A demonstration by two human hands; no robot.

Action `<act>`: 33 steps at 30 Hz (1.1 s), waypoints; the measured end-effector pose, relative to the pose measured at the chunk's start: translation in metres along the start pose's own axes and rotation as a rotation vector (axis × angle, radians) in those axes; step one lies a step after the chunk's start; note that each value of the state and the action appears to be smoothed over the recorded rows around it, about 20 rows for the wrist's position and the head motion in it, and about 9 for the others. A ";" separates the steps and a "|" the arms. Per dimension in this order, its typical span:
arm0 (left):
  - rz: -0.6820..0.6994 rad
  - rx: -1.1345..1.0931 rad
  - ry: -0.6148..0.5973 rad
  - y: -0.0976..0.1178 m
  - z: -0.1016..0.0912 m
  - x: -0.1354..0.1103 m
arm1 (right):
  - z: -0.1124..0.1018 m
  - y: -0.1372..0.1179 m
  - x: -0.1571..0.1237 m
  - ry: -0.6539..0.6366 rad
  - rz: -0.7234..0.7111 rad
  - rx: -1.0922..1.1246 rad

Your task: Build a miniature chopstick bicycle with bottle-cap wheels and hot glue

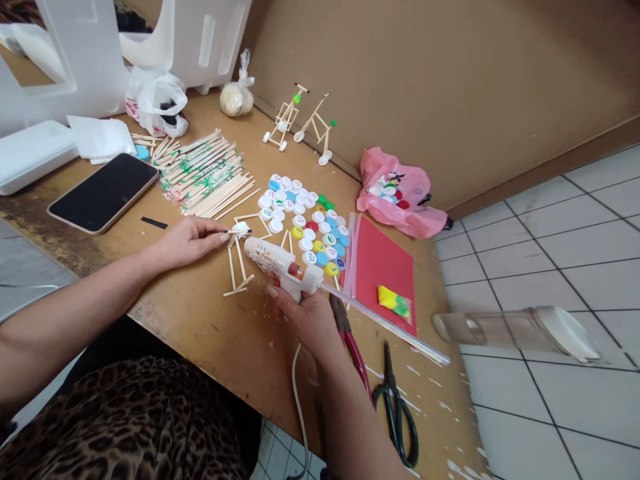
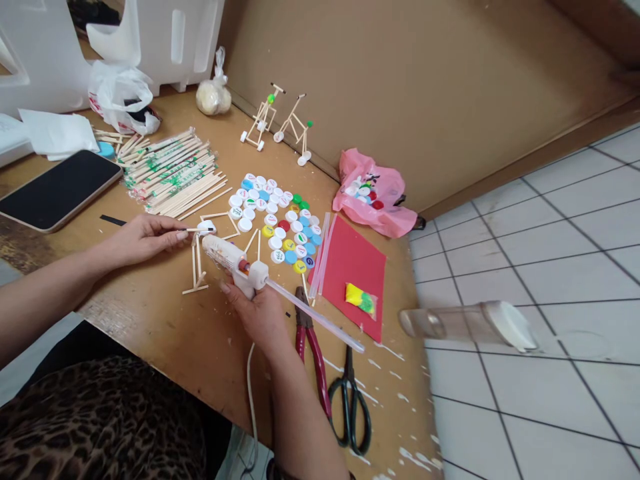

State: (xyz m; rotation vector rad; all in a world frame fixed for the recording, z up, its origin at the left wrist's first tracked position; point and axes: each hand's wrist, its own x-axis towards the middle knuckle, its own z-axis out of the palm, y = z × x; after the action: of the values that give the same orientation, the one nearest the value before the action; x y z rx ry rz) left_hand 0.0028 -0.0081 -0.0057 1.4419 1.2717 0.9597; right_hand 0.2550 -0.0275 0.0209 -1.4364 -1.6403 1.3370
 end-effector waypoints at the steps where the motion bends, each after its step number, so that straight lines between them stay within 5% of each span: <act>1: 0.002 0.005 -0.001 0.000 0.000 0.000 | 0.000 0.000 0.000 0.002 -0.001 -0.001; 33: 0.023 0.039 0.039 -0.001 0.000 0.000 | 0.003 -0.005 -0.003 -0.054 0.057 0.033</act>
State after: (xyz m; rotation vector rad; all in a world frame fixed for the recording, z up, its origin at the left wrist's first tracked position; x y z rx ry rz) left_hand 0.0030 -0.0076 -0.0068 1.4770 1.3108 0.9876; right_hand 0.2507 -0.0307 0.0250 -1.4496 -1.6138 1.4398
